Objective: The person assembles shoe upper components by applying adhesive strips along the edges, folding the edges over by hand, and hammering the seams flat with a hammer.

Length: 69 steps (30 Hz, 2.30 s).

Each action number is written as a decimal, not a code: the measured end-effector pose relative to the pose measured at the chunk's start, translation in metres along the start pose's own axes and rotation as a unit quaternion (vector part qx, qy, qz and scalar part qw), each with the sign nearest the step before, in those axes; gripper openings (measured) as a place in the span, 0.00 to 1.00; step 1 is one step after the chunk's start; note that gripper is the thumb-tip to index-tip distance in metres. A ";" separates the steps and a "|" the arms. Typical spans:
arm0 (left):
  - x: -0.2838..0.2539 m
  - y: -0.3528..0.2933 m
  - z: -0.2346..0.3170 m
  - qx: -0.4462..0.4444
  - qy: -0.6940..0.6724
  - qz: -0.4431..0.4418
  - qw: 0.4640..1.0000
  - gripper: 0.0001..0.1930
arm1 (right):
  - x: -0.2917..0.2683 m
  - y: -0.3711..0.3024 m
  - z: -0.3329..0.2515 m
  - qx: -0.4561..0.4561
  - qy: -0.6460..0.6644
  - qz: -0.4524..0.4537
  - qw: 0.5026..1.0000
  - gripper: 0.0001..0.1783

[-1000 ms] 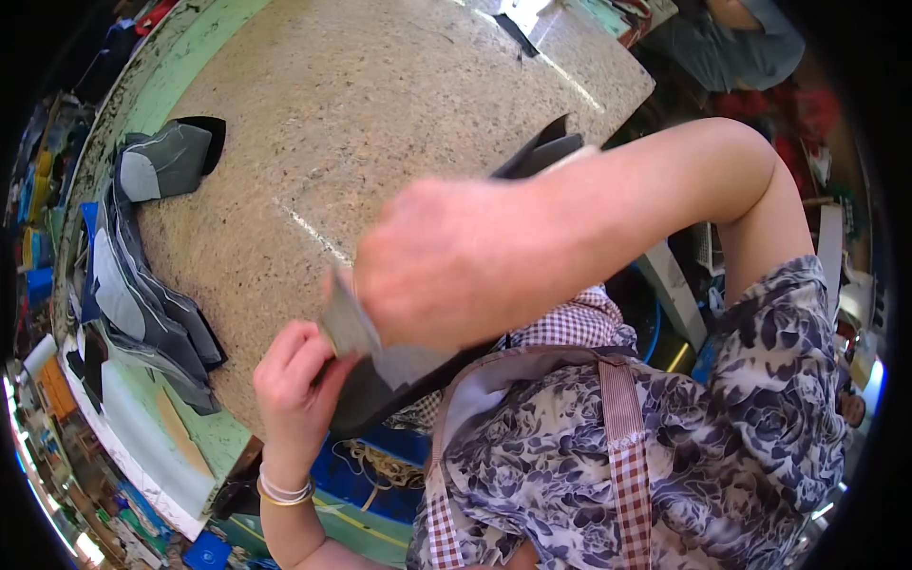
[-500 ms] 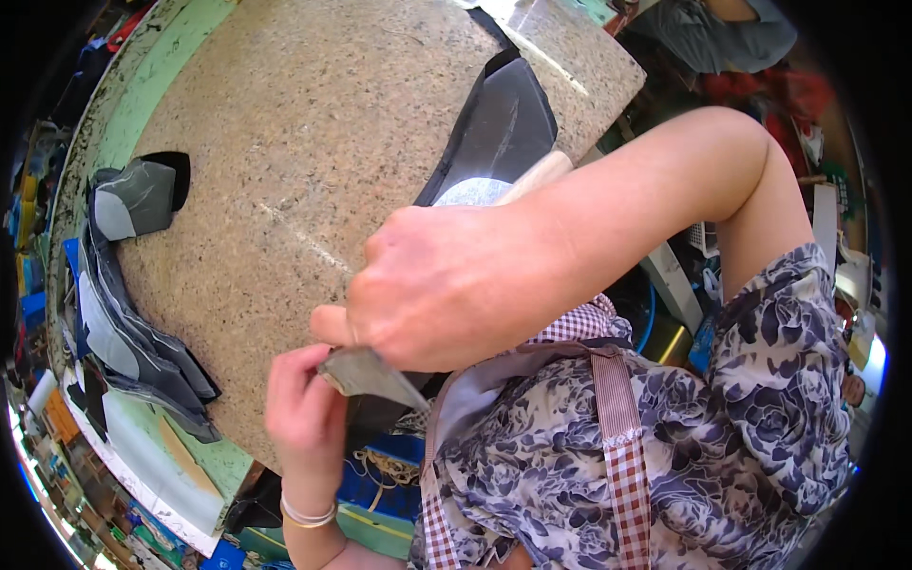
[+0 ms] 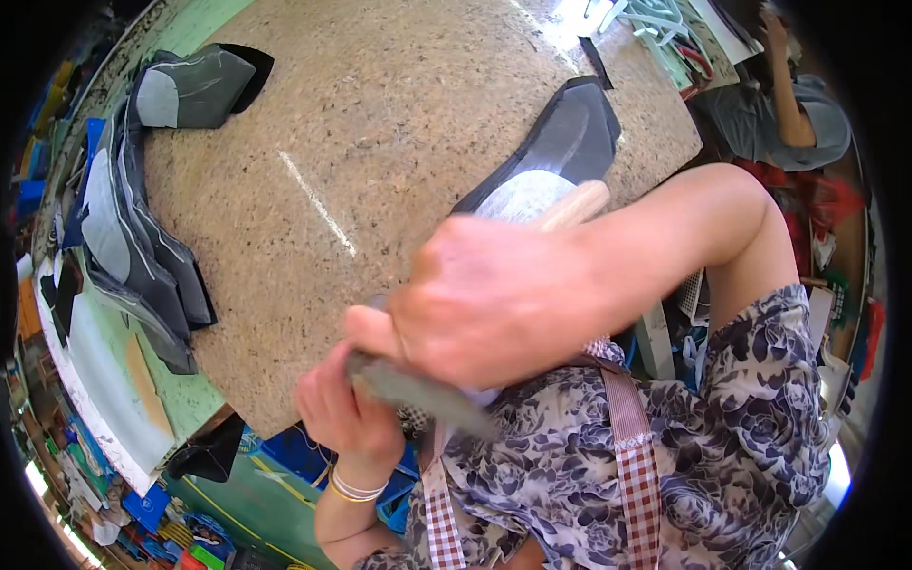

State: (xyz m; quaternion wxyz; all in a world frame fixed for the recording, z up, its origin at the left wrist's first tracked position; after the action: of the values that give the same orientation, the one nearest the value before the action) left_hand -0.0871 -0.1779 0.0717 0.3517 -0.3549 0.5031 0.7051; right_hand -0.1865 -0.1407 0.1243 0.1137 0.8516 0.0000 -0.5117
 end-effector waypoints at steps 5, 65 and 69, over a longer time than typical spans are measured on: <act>-0.011 0.001 0.001 -0.047 -0.001 -0.035 0.998 0.26 | 0.004 0.035 0.071 0.088 -0.111 -0.099 0.985 0.19; 0.022 0.223 0.039 -0.067 -0.657 -0.197 0.724 0.19 | -0.131 -0.049 0.093 0.233 0.360 0.174 0.886 0.14; -0.023 0.135 -0.035 -0.171 -0.536 -0.174 0.809 0.14 | -0.088 -0.041 0.072 0.219 0.339 0.128 0.906 0.15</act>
State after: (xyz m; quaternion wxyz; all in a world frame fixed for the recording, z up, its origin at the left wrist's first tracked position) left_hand -0.1859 -0.2477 0.1453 0.6155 -0.0569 0.0363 0.7852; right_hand -0.2955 -0.1044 0.1608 -0.0176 0.9700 -0.1821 -0.1600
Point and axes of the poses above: each hand's wrist, its own y-axis towards the middle knuckle, its own x-axis out of the palm, z = x × y, the point moved 9 cm from there along y, towards the middle knuckle, and after that the axes turned 1 degree about -x, right-handed, at the moved point
